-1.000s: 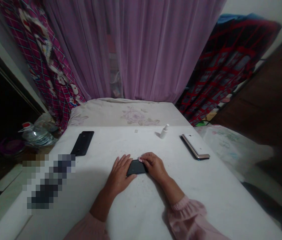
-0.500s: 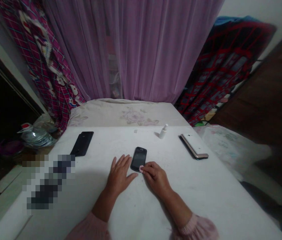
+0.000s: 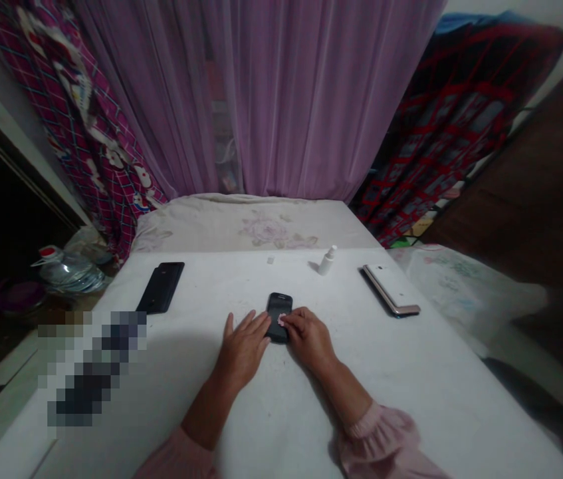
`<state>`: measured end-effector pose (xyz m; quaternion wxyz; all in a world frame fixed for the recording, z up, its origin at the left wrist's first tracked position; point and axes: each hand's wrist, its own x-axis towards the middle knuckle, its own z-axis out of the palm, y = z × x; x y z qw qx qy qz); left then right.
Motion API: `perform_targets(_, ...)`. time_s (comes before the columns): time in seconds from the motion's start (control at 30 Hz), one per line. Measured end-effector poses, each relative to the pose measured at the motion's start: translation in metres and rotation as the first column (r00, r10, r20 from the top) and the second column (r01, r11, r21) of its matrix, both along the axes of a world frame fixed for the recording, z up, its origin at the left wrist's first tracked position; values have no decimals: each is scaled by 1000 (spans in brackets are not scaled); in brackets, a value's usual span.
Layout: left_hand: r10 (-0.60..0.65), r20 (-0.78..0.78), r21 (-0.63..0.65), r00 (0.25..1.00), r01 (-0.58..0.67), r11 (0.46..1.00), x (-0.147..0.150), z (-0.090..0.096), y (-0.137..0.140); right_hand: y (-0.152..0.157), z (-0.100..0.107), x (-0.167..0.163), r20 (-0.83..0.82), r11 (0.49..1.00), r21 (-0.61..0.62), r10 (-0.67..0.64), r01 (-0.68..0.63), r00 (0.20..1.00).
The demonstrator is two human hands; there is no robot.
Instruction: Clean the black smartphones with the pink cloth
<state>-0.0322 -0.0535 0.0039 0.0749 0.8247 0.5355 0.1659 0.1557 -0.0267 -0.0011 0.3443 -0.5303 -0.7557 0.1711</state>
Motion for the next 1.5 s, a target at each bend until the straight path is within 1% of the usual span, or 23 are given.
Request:
perform_targets(0.17,22,-18,4,1000,-22,1000,4,1,2,41,-1,-6,-8,993,-43,-113,113,994)
perform_targets(0.3,20,-49,45,999,-18,999,10,2,1,61,2,-10,-7,987,-85,-137,136,991)
perform_targets(0.4,39,-68,72,997,-34,997,13,2,1,54,2,-7,-34,991,-92,-105,102,994)
perform_targets(0.6,44,-77,105,996,-35,994,14,0,1,-3,-5,4,-134,998,-45,35,-42,990)
perform_targets(0.67,33,-73,107,997,-25,994,13,-2,2,-11,-6,5,-141,997,-53,47,-55,989)
perform_targets(0.73,24,-68,108,997,-16,994,13,-3,3,-5,-6,4,-125,997,-72,32,-41,992)
perform_targets(0.93,22,-59,94,998,-17,995,13,-4,4,53,0,-6,-64,995,-75,-69,64,996)
perform_targets(1.0,28,-64,89,998,-22,996,13,-3,3,63,2,-9,-53,993,-80,-89,85,995)
perform_targets(1.1,37,-66,90,997,-31,995,14,-1,3,56,2,-9,-53,992,-85,-102,97,993)
perform_targets(1.27,44,-58,97,997,-38,995,14,-2,3,5,-6,-1,-93,999,-45,-28,24,995)
perform_targets(1.33,45,-53,105,998,-39,994,14,-4,4,-9,-8,2,-112,1000,-27,-9,6,994)
perform_targets(1.4,44,-50,114,998,-38,993,14,-6,4,-11,-9,2,-121,999,-32,-2,-2,993)
perform_targets(1.5,37,-50,124,998,-31,992,14,-7,5,12,-9,-1,-114,998,-51,-28,23,993)
